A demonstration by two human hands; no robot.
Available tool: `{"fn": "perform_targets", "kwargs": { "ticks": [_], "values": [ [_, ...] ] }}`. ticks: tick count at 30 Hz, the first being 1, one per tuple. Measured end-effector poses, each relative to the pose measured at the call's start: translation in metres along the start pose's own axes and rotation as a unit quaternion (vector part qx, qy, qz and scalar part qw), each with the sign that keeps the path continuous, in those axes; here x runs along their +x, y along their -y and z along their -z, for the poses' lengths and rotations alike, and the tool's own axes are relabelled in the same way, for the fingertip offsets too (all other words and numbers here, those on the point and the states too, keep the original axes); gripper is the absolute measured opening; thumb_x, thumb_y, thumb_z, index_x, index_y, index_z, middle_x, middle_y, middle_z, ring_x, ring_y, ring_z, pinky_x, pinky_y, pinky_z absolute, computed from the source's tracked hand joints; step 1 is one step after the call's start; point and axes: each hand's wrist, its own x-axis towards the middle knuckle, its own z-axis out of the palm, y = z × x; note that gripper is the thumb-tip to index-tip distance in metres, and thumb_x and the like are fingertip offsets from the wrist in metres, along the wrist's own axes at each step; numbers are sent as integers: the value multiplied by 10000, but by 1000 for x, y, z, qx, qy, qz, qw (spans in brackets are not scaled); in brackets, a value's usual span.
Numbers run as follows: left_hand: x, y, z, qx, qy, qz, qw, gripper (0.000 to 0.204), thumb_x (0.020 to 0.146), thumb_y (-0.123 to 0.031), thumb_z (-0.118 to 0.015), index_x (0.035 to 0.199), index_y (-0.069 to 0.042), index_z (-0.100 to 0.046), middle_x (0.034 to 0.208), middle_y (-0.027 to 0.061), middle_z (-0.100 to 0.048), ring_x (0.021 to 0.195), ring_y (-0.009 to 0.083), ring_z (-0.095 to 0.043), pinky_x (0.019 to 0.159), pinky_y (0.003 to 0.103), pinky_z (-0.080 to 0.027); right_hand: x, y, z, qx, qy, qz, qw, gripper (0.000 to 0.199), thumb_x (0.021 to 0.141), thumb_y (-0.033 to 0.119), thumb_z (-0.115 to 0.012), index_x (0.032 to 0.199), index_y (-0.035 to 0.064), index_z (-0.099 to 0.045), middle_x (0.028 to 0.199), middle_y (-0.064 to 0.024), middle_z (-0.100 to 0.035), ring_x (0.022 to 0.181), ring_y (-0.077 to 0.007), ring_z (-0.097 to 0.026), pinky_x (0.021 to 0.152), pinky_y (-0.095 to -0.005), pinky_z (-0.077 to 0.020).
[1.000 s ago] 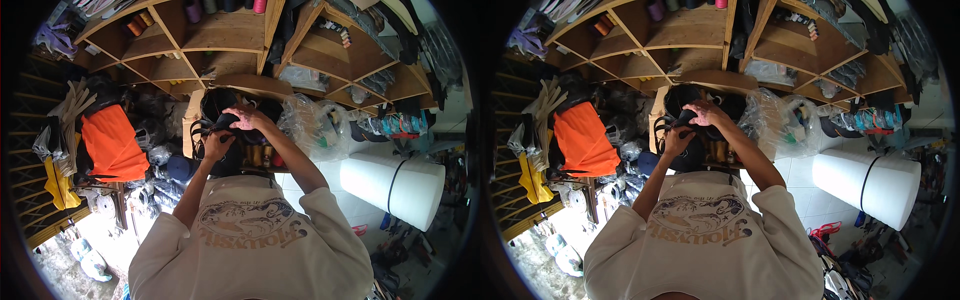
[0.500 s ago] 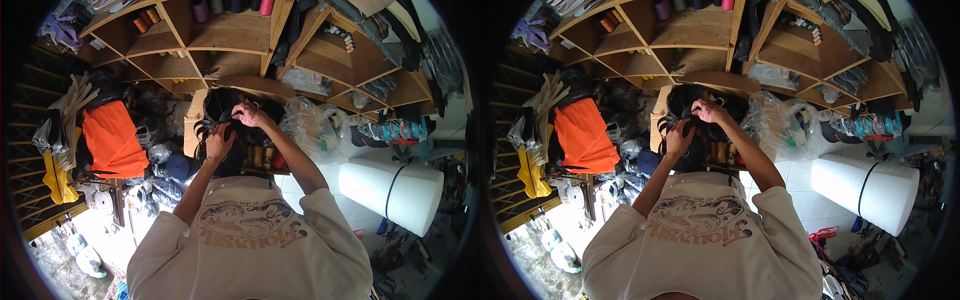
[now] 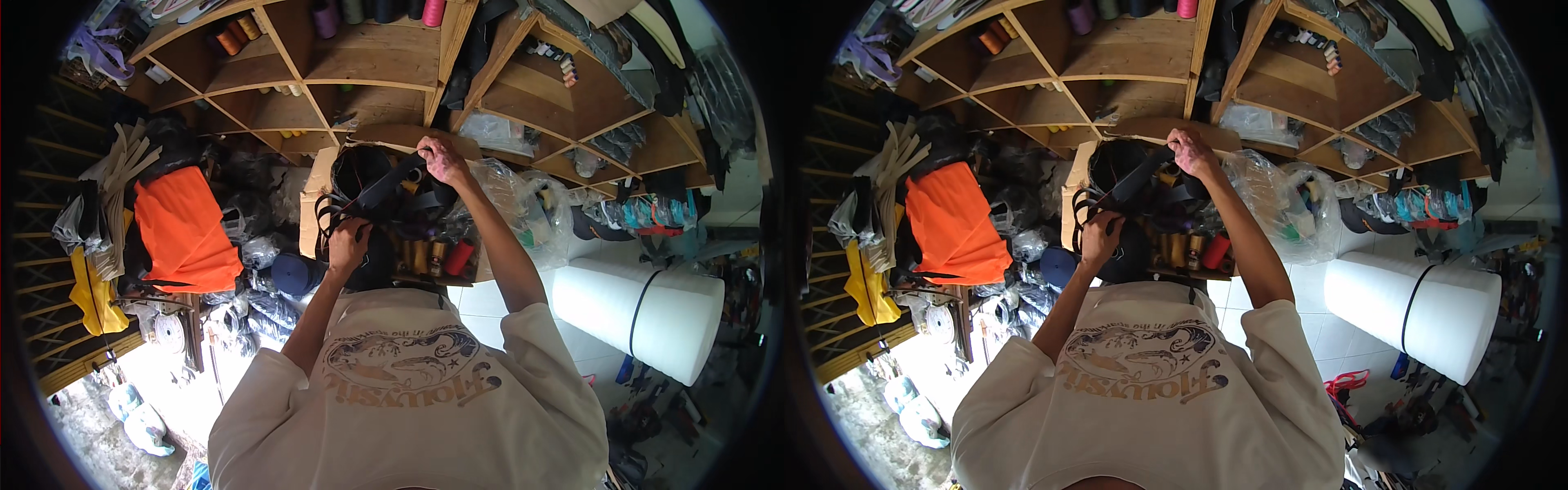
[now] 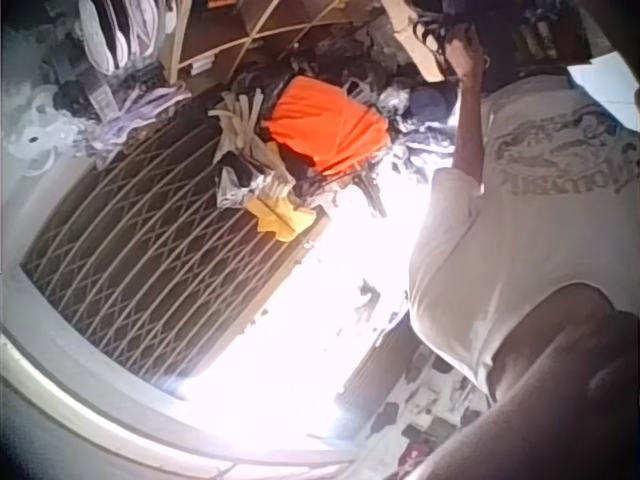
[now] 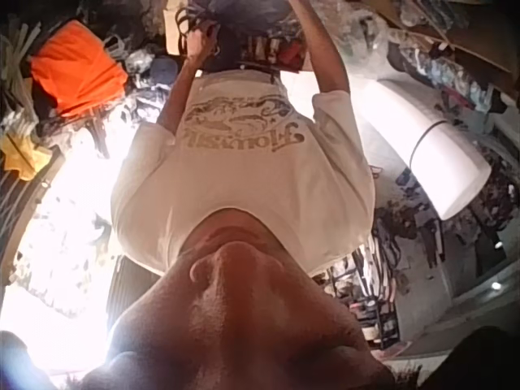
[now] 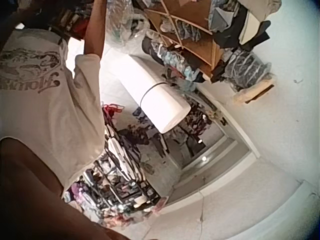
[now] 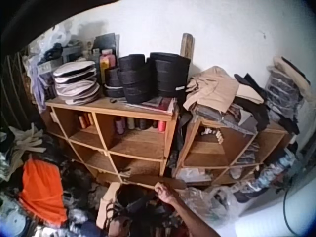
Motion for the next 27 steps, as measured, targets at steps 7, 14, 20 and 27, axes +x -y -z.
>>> {"fn": "perform_targets", "kwargs": {
  "ticks": [7, 14, 20, 27],
  "values": [
    [-1, 3, -1, 16, 1, -14, 1000, 102, 825, -147, -656, 893, -71, -658, 849, 143, -661, 785, 346, -637, 688, 424, -508, -19, -28, 27, 50, -150, -42, 987, 73, 864, 89, -505, 923, 92, -548, 873, -131, -610, 793, -329, -606, 729, -392, -487],
    [1, 5, -10, 31, 12, 11, 999, 99, 813, -143, -653, 886, -76, -661, 847, 138, -665, 795, 338, -637, 746, 433, -485, -42, -54, 63, 111, -207, -126, 964, 47, 864, 86, -594, 882, 65, -633, 823, -113, -664, 801, -248, -634, 736, -324, -483],
    [5, 0, -11, 97, 16, 5, 995, 106, 810, -149, -662, 888, -77, -669, 861, 126, -676, 814, 316, -648, 761, 416, -481, -62, -85, 65, 364, -191, -174, 895, 80, 913, 52, -578, 945, 35, -650, 783, -2, -632, 752, -78, -559, 707, -215, -437],
    [-3, 2, -7, 133, 10, -23, 991, 98, 797, -155, -670, 885, -118, -648, 857, 70, -657, 845, 258, -627, 757, 390, -420, -107, -77, 66, 187, 163, -41, 968, 160, 850, 45, -546, 943, 59, -675, 842, -30, -636, 806, -165, -586, 713, -248, -459]
  ]
}}
